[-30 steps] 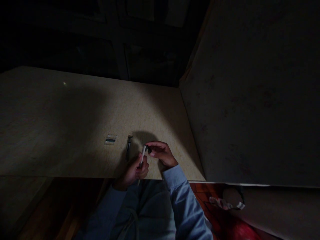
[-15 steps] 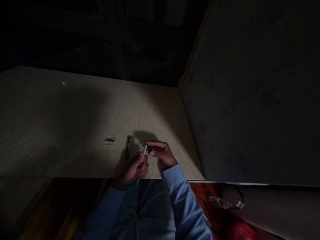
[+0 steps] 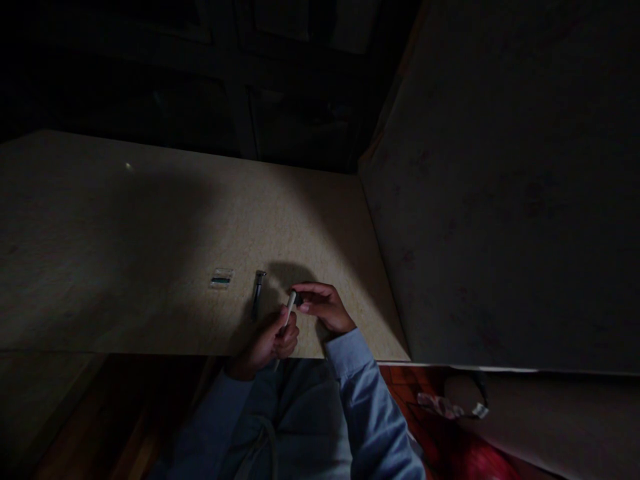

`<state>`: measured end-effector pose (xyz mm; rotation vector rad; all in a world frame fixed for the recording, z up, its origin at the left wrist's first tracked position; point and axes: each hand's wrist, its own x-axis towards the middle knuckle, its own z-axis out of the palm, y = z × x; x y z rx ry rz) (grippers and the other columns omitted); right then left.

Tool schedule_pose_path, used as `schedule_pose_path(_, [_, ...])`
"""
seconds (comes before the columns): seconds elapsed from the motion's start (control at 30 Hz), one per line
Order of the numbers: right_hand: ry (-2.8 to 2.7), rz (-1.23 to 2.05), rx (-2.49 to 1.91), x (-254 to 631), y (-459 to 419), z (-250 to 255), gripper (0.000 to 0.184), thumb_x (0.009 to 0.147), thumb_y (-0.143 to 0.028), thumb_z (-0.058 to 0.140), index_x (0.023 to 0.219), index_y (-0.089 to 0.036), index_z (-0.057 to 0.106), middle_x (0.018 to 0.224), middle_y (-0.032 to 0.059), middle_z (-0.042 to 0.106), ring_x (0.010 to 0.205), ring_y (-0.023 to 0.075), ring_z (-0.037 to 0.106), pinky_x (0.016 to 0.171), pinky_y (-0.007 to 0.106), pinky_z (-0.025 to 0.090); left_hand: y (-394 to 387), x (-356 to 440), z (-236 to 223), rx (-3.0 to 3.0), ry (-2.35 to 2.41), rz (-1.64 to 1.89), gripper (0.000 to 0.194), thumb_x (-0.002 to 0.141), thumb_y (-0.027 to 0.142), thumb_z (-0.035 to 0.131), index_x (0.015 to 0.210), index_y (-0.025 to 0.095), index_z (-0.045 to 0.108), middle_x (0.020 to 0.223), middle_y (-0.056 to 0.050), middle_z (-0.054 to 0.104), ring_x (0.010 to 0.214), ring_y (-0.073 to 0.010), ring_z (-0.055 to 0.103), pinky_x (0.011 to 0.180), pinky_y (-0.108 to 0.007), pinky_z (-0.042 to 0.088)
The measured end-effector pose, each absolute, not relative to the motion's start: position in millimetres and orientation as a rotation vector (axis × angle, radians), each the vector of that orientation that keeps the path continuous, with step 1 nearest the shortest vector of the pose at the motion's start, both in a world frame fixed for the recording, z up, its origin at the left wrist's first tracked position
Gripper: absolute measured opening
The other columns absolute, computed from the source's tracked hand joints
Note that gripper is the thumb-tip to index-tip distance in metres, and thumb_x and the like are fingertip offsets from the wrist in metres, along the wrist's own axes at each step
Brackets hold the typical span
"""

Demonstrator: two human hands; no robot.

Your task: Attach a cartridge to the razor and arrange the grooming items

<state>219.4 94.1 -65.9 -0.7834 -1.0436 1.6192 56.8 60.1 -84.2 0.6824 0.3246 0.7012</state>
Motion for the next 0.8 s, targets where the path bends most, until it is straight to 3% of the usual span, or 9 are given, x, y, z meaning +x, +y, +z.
schedule_pose_path(0.13, [-1.034,1.635,-0.751,219,94,-68,0.043,0.057,-0.033,0.094,0.098,-0.026,0.082,0.088,0.0029,0.081,0.077,0.0190,0.072,0.077,0.032,0.055,62,58,-85,0.630,0.309,0.756,0.057,0.089,0.069,0.055,0.063,0.020,0.043,0.043,0.013,0.024,0.031,-0.0031,0.010,0.031,-0.015,0.014])
schedule_pose_path(0.53, [-1.024,1.588,-0.779,220,94,-66,0.044,0.057,-0.033,0.094,0.098,-0.027,0.083,0.098,0.0058,0.082,0.090,0.0241,0.075,0.086,0.036,0.056,60,55,-75,0.754,0.354,0.636,0.059,0.088,0.069,0.057,0.060,0.019,0.046,0.042,0.011,0.025,0.032,-0.0033,0.015,0.033,-0.019,0.011])
schedule_pose_path(0.8, [-1.023,1.584,-0.784,217,93,-62,0.044,0.053,-0.038,0.096,0.094,-0.027,0.083,0.092,0.0042,0.082,0.081,0.0219,0.074,0.078,0.033,0.057,59,56,-78,0.742,0.343,0.658,0.059,0.086,0.071,0.058,0.060,0.019,0.047,0.041,0.011,0.025,0.032,-0.0036,0.014,0.033,-0.019,0.011])
